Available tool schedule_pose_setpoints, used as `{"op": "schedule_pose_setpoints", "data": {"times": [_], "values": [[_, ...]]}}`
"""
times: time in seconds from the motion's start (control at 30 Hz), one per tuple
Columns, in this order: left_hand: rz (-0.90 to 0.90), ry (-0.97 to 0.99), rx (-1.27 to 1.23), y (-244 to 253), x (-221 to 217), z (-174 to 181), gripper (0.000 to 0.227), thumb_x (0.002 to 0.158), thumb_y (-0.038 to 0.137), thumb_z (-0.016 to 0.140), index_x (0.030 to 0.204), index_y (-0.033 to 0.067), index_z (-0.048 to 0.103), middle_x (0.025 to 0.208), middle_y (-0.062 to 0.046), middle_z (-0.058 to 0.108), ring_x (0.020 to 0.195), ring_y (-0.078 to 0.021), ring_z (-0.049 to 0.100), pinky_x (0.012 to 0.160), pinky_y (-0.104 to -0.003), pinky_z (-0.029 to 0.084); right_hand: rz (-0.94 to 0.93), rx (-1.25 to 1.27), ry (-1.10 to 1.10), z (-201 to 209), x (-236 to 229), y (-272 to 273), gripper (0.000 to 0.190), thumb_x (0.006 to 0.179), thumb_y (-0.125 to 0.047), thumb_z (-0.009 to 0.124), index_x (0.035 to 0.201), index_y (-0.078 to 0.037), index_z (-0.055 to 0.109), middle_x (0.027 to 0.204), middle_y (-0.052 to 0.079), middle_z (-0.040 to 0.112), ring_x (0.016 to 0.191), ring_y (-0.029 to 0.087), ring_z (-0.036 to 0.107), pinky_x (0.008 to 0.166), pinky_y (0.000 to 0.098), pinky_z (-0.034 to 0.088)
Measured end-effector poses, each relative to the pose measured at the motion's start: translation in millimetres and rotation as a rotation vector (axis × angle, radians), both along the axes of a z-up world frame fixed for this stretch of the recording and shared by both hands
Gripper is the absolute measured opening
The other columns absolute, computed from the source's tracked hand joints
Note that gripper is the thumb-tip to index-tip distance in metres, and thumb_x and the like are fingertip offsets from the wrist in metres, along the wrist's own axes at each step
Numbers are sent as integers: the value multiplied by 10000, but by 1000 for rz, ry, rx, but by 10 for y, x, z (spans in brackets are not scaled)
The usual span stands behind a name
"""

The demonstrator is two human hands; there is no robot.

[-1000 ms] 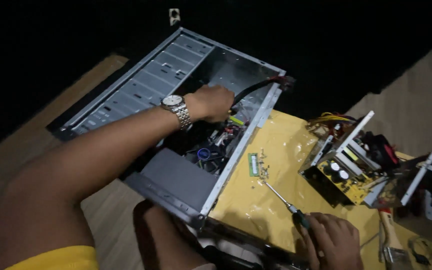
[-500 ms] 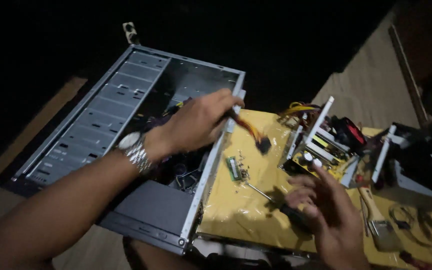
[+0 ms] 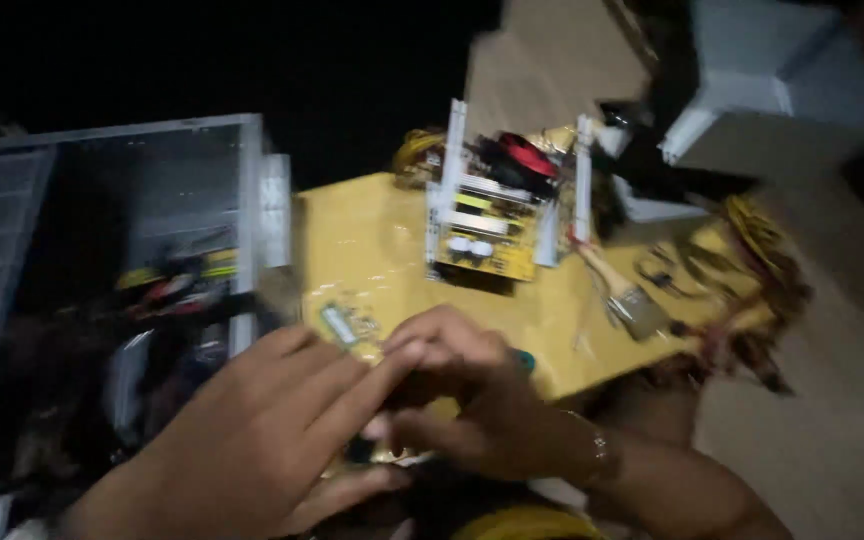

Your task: The person secures a drive into a computer case using a screwdriver and screws. They then use a brush to clean dust from the internal components and wires before connecting a cable to the motherboard.

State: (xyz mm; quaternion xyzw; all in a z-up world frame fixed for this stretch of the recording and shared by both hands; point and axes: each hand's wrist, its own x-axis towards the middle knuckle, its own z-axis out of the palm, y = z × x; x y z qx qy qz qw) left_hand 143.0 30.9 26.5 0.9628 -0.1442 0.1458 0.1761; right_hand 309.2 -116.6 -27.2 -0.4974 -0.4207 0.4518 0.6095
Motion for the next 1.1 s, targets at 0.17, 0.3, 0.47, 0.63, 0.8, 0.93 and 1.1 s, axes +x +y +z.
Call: {"op": "schedule_pose_setpoints", "data": {"times": [0.17, 0.3, 0.47, 0.63, 0.8, 0.93, 1.1], "values": [[355, 277, 30, 68, -77, -386, 950, 856, 696, 708, 1548, 113, 418, 1238, -42, 712, 1029, -241, 665, 952, -497, 446, -182, 262, -846, -257, 399, -238, 191, 975, -121, 623, 1137, -39, 682, 1023, 101, 804, 818, 205, 838, 650, 286, 702], [391, 126, -131, 126, 33, -423, 775, 818, 558, 768, 1367, 49, 565, 1177, -73, 740, 1073, -263, 681, 921, -471, 474, -498, -270, -1284, -688, 1070, -702, 133, 964, -157, 702, 1002, -43, 759, 866, 101, 790, 666, 159, 765, 559, 265, 648], [497, 240, -375, 221, 38, -425, 650, 759, 483, 885, 1226, 160, 567, 996, -29, 684, 952, -250, 526, 744, -384, 479, -522, -820, -1450, -1077, 1798, -817, 556, 960, -438, 556, 1407, -108, 556, 1304, 264, 611, 1080, 487, 637, 825, 607, 540], [557, 380, -453, 239, 20, -357, 709, 786, 593, 721, 1305, 171, 489, 950, -33, 573, 956, -204, 512, 782, -368, 512, -435, -997, -1392, -1214, 1876, -795, 368, 985, -487, 555, 1102, -145, 620, 1163, 186, 680, 1071, 428, 671, 858, 568, 525], [572, 425, -515, 249, 26, -243, 620, 822, 478, 777, 1282, 195, 474, 1005, -28, 560, 971, -189, 489, 758, -335, 544, -584, -976, -1335, -960, 1643, -804, 448, 914, -478, 622, 1009, -41, 645, 1111, 251, 645, 1120, 418, 619, 901, 515, 496], [476, 368, -507, 278, -3, -301, 750, 839, 573, 634, 1432, 150, 456, 837, -26, 597, 936, -221, 443, 720, -389, 441, -300, -952, -1480, -550, 1442, -779, 333, 817, -471, 483, 694, -281, 727, 672, -22, 766, 710, 195, 732, 770, 327, 541], [441, 317, -407, 268, -1, -350, 779, 858, 639, 529, 1397, 78, 501, 740, -15, 623, 863, -247, 576, 898, -458, 440, -145, -776, -1247, -743, 1654, -815, 241, 782, -410, 605, 958, -301, 729, 778, -36, 837, 668, 146, 788, 698, 294, 589]]}}
